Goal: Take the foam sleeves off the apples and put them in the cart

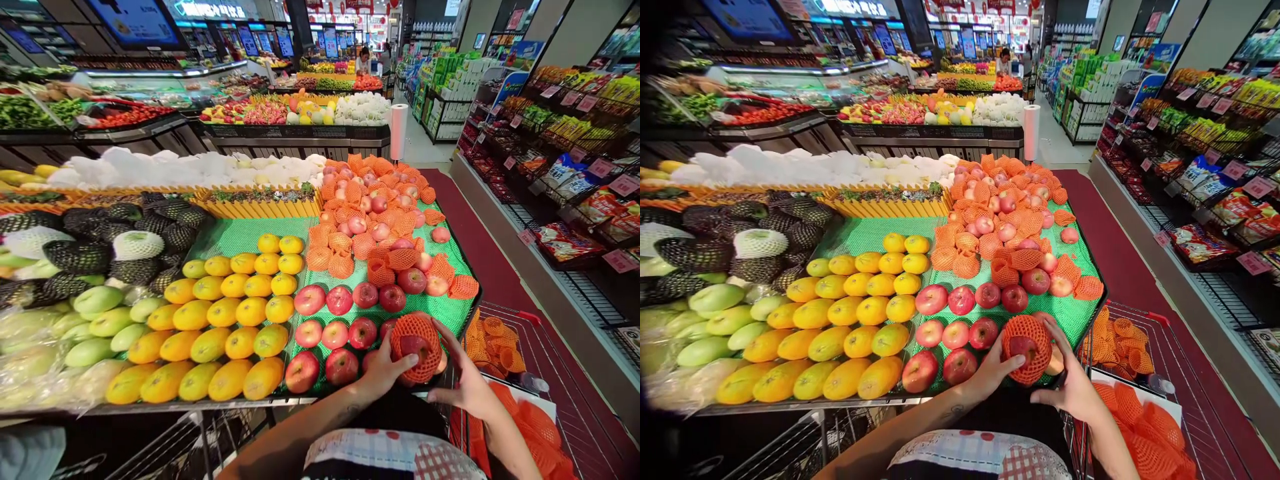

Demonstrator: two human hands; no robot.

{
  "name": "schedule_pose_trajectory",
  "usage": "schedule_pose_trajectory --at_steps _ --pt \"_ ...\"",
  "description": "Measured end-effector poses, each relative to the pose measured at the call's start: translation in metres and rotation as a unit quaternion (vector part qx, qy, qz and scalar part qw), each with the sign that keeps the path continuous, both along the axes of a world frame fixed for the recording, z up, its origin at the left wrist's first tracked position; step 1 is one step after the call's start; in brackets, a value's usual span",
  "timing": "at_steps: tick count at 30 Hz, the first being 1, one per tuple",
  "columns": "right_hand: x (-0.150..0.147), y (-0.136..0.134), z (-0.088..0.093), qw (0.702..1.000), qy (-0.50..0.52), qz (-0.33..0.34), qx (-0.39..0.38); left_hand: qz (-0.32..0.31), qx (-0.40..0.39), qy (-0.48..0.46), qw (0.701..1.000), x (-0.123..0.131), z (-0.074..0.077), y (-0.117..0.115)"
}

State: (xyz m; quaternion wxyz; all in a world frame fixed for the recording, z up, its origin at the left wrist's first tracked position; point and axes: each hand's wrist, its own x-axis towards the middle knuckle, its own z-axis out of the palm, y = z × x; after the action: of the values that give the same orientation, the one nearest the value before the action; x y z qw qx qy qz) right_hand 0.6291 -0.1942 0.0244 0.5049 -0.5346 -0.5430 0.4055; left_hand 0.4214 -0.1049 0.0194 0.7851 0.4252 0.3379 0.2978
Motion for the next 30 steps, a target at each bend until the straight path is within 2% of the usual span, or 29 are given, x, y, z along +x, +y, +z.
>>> schedule_pose_trajectory --at_steps 4,7,10,12,15,18,24,27,30 --pt "-0.024 0.013 0.005 0.986 0.077 -0.149 -0.008 0.02 0.021 0.015 0.999 -0.001 -0.003 -0.004" --pt "-0.046 0.019 0.002 0.967 0.044 -0.249 -0.019 0.047 0.025 0.019 0.998 -0.002 -0.008 -0.007" --pt "-0.055 0.018 0.004 0.944 -0.012 -0.328 -0.021 0.079 0.035 0.021 0.996 -0.004 -0.015 -0.007" --pt "-0.051 0.016 0.009 0.943 -0.031 -0.328 -0.05 0.098 0.036 0.03 0.994 -0.005 -0.02 -0.006" --pt "-0.038 0.015 0.021 0.962 -0.035 -0.249 -0.109 0.123 0.02 0.042 0.991 -0.007 -0.025 -0.006" --pt "-0.03 0.016 0.03 0.974 -0.048 -0.191 -0.11 0.117 0.009 0.045 0.992 -0.009 -0.026 -0.008" --pt "-0.039 0.017 0.03 0.968 -0.093 -0.233 0.001 0.086 0.029 0.042 0.995 -0.014 -0.017 -0.008" --pt "-0.042 0.013 0.028 0.958 -0.129 -0.255 0.024 0.065 0.048 0.012 0.997 -0.017 -0.012 -0.005" --pt "-0.04 0.007 0.031 0.947 -0.192 -0.253 0.041 0.044 0.032 -0.011 0.998 -0.02 -0.013 -0.001"
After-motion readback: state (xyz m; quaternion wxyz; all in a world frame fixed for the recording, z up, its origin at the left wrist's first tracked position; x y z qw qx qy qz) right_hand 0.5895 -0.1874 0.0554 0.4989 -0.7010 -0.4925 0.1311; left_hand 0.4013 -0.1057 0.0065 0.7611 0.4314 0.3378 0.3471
